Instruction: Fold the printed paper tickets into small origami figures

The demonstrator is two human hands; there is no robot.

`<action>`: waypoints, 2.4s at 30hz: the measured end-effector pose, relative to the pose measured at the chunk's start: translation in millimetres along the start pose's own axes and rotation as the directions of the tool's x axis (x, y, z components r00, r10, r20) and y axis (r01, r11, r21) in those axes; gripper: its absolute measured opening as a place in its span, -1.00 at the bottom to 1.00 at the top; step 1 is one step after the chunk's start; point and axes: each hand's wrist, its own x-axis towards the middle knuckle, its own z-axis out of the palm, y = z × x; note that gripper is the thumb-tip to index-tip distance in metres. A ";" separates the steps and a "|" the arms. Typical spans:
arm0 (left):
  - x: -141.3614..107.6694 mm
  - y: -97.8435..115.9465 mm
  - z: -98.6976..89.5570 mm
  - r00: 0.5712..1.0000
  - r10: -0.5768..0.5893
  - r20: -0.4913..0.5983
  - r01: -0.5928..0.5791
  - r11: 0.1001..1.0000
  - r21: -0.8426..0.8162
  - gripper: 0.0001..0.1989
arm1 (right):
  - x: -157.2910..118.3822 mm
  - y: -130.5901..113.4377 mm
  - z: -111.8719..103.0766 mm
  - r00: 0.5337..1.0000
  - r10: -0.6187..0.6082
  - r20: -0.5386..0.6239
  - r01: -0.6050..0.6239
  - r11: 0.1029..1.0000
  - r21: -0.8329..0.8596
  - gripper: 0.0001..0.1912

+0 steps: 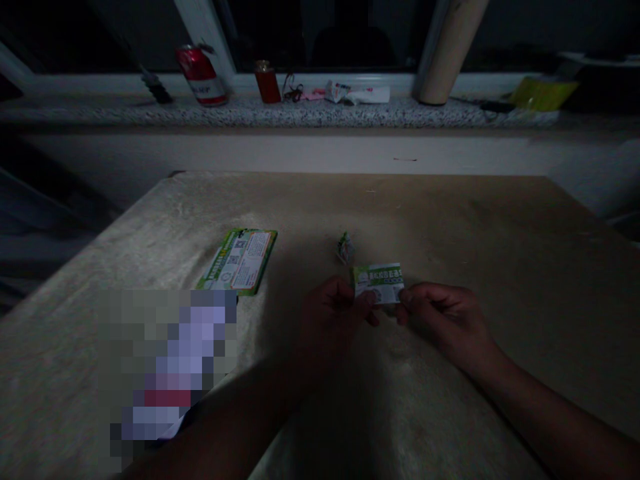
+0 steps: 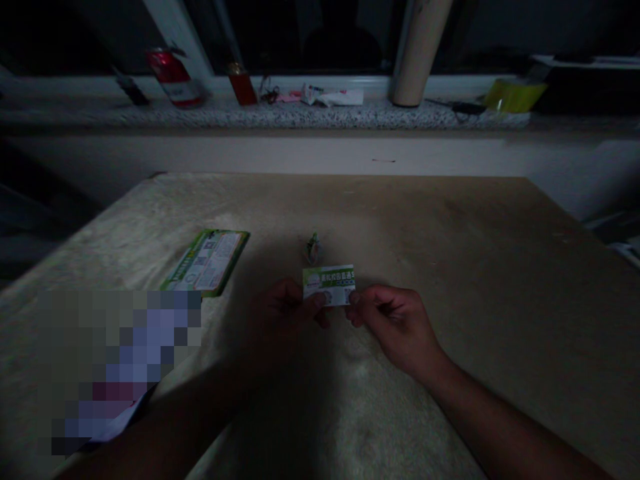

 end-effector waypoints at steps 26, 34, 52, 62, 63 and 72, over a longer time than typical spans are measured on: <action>2.0 1.9 0.5 0.973 -0.222 0.060 0.230 0.939 -0.255 -0.07 | -6.9 -2.4 4.8 0.937 -0.292 0.191 0.342 0.881 -0.326 -0.77; 5.9 1.3 -3.1 0.973 -0.227 0.038 0.229 0.945 -0.232 -0.09 | -5.9 -1.4 8.1 0.979 -0.150 0.141 0.176 0.965 -0.195 -0.70; 13.9 2.6 -21.0 0.970 -0.233 -0.067 0.208 0.942 -0.264 -0.31 | 6.9 5.8 -22.1 0.991 -0.014 -0.134 0.016 1.000 0.011 -0.66; 11.3 -2.9 -4.7 0.961 -0.197 0.196 0.239 0.945 -0.223 -0.62 | 6.6 -1.9 -10.0 0.998 0.003 -0.070 0.000 0.999 0.041 -0.61; 10.3 -2.0 -3.2 0.955 -0.205 0.215 0.247 0.950 -0.191 -0.68 | 5.8 -1.8 -8.7 0.998 0.002 -0.058 0.000 0.999 0.033 -0.61; 5.5 0.5 -4.8 0.977 -0.161 0.143 0.168 0.985 -0.034 -0.78 | 0.4 1.5 -4.5 0.987 -0.096 0.125 0.112 0.986 -0.124 -0.62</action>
